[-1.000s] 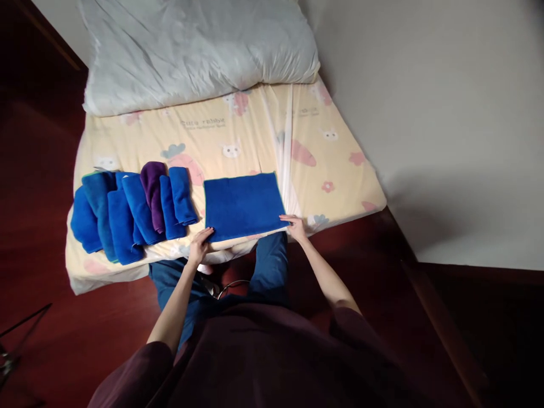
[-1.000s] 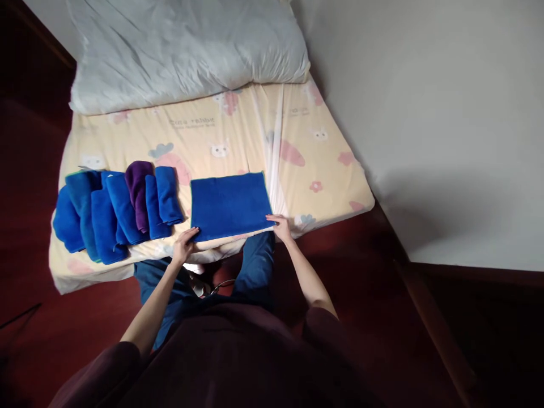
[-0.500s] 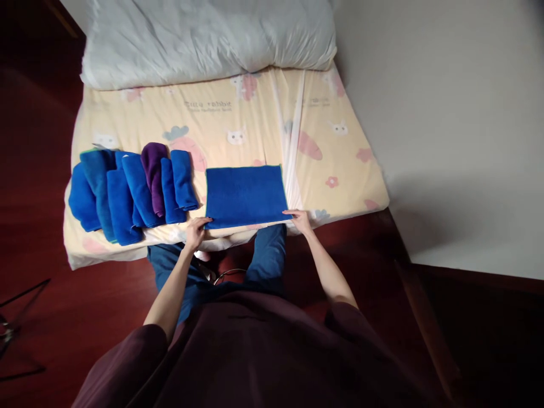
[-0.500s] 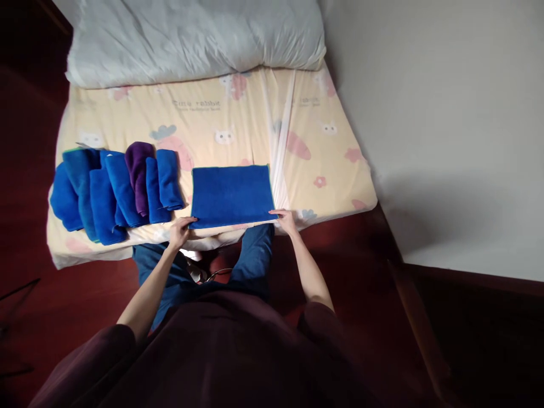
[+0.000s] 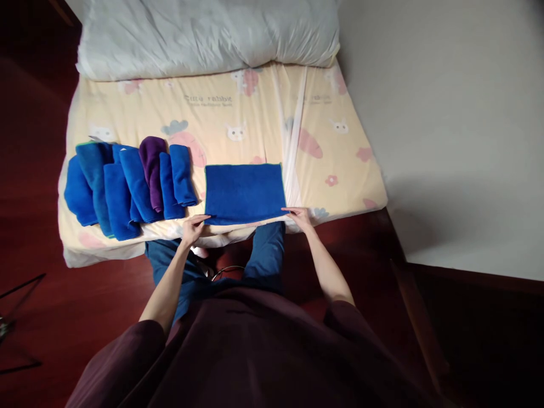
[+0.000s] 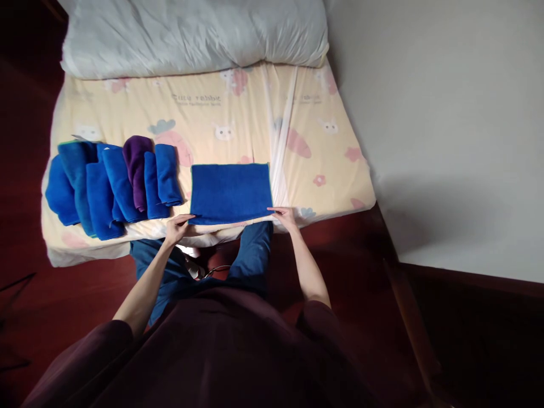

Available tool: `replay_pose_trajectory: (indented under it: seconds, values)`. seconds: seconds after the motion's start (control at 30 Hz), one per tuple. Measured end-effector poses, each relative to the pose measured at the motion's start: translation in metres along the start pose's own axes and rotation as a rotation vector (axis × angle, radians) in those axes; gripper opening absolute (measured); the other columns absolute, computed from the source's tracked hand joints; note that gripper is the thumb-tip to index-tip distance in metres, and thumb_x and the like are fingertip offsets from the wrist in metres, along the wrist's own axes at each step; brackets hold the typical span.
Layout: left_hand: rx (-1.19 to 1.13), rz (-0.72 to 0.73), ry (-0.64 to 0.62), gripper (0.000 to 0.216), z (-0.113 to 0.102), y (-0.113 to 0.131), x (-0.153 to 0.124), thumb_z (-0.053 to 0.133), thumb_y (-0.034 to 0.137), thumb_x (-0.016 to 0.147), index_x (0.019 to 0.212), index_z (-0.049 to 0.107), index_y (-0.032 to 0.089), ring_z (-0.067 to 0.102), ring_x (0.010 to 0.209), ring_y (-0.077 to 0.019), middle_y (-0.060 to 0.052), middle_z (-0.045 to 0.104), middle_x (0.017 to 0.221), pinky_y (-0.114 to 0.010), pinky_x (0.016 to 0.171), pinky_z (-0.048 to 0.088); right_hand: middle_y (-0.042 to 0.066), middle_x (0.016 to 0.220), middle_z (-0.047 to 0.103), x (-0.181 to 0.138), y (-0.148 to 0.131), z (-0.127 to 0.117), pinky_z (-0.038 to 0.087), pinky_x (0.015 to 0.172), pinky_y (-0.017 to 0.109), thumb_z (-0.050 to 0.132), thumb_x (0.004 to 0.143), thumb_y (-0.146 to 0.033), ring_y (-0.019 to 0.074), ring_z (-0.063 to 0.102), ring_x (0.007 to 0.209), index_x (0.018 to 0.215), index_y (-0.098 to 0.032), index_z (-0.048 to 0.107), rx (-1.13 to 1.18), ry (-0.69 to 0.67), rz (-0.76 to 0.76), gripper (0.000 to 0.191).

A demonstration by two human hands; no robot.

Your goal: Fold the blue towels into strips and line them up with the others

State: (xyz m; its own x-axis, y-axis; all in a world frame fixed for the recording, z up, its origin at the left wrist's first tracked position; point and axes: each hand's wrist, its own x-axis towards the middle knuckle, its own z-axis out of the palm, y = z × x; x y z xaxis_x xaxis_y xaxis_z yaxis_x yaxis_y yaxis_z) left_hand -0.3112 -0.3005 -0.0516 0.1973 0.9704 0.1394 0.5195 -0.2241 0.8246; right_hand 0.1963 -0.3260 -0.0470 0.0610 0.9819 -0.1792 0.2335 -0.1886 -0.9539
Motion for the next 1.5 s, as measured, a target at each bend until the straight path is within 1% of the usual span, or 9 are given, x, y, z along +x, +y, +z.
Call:
replay_pose_trajectory:
  seconds: [0.2, 0.37, 0.5, 0.6, 0.7, 0.9, 1.03, 1.23, 1.5]
  values:
    - [-0.059, 0.063, -0.104, 0.044, -0.001, 0.002, 0.001, 0.048, 0.045, 0.098, 0.104, 0.083, 0.019, 0.072, 0.123, -0.0281, -0.012, 0.081, 0.114, -0.051, 0.114, 0.056, 0.007, 0.115, 0.082, 0.002, 0.004, 0.000, 0.063, 0.102, 0.037, 0.075, 0.076, -0.025, 0.0258, 0.078, 0.111, 0.105, -0.022, 0.086, 0.007, -0.094, -0.009, 0.032]
    - [-0.100, 0.020, -0.132, 0.041, 0.000, 0.002, 0.004, 0.055, 0.050, 0.097, 0.103, 0.083, 0.020, 0.074, 0.115, -0.0291, -0.012, 0.081, 0.111, -0.051, 0.111, 0.057, 0.006, 0.111, 0.083, 0.005, 0.001, -0.001, 0.064, 0.096, 0.036, 0.079, 0.078, -0.034, 0.0249, 0.079, 0.105, 0.102, -0.024, 0.087, -0.026, -0.123, -0.005, 0.028]
    - [-0.132, -0.045, -0.116, 0.042, -0.001, 0.001, 0.004, 0.061, 0.055, 0.094, 0.102, 0.083, 0.020, 0.074, 0.108, -0.0288, -0.013, 0.080, 0.112, -0.046, 0.105, 0.058, 0.006, 0.106, 0.084, 0.004, 0.001, -0.001, 0.065, 0.088, 0.033, 0.081, 0.078, -0.043, 0.0239, 0.079, 0.098, 0.101, -0.023, 0.087, -0.008, -0.118, 0.010, 0.032]
    - [-0.124, -0.156, -0.043, 0.046, 0.000, 0.000, -0.001, 0.064, 0.059, 0.090, 0.100, 0.082, 0.018, 0.074, 0.099, -0.0276, -0.013, 0.080, 0.106, -0.042, 0.096, 0.059, 0.009, 0.099, 0.084, 0.003, 0.008, -0.004, 0.065, 0.084, 0.036, 0.086, 0.071, -0.052, 0.0257, 0.079, 0.091, 0.097, -0.019, 0.086, 0.020, -0.015, 0.038, 0.041]
    - [-0.082, -0.276, 0.044, 0.052, 0.002, -0.002, -0.004, 0.065, 0.064, 0.085, 0.099, 0.081, 0.016, 0.072, 0.083, -0.0255, -0.011, 0.080, 0.092, -0.038, 0.082, 0.059, 0.011, 0.091, 0.083, 0.006, 0.016, -0.006, 0.066, 0.082, 0.039, 0.090, 0.063, -0.059, 0.0267, 0.079, 0.084, 0.095, -0.018, 0.085, 0.033, 0.111, 0.074, 0.053]
    - [-0.039, -0.304, 0.082, 0.050, 0.008, 0.005, -0.001, 0.063, 0.062, 0.085, 0.091, 0.078, 0.014, 0.064, 0.070, -0.0196, -0.007, 0.074, 0.078, -0.030, 0.069, 0.051, 0.011, 0.096, 0.083, 0.014, 0.024, 0.003, 0.065, 0.093, 0.045, 0.089, 0.062, -0.066, 0.0279, 0.079, 0.090, 0.094, -0.018, 0.082, 0.019, 0.149, 0.043, 0.059]
    - [-0.022, -0.318, 0.069, 0.043, 0.008, 0.011, 0.001, 0.062, 0.057, 0.088, 0.087, 0.074, 0.016, 0.061, 0.068, -0.0179, -0.004, 0.069, 0.073, -0.028, 0.067, 0.048, 0.013, 0.101, 0.082, 0.015, 0.030, 0.007, 0.064, 0.098, 0.046, 0.087, 0.064, -0.069, 0.0282, 0.079, 0.094, 0.093, -0.018, 0.080, 0.029, 0.179, 0.014, 0.059]
    - [0.086, -0.344, 0.067, 0.035, 0.007, 0.018, 0.003, 0.058, 0.050, 0.093, 0.087, 0.072, 0.018, 0.060, 0.069, -0.0185, -0.003, 0.065, 0.069, -0.026, 0.065, 0.045, 0.012, 0.097, 0.082, 0.017, 0.036, 0.008, 0.065, 0.095, 0.045, 0.085, 0.065, -0.073, 0.0278, 0.079, 0.092, 0.091, -0.018, 0.078, 0.018, 0.210, -0.018, 0.061]
    - [0.091, -0.360, 0.116, 0.040, 0.009, 0.022, 0.005, 0.062, 0.055, 0.089, 0.081, 0.073, 0.017, 0.061, 0.067, -0.0184, -0.004, 0.069, 0.071, -0.027, 0.067, 0.046, 0.011, 0.093, 0.082, 0.016, 0.027, 0.012, 0.064, 0.097, 0.048, 0.086, 0.062, -0.074, 0.0285, 0.079, 0.091, 0.086, -0.019, 0.076, 0.022, 0.245, -0.007, 0.061]
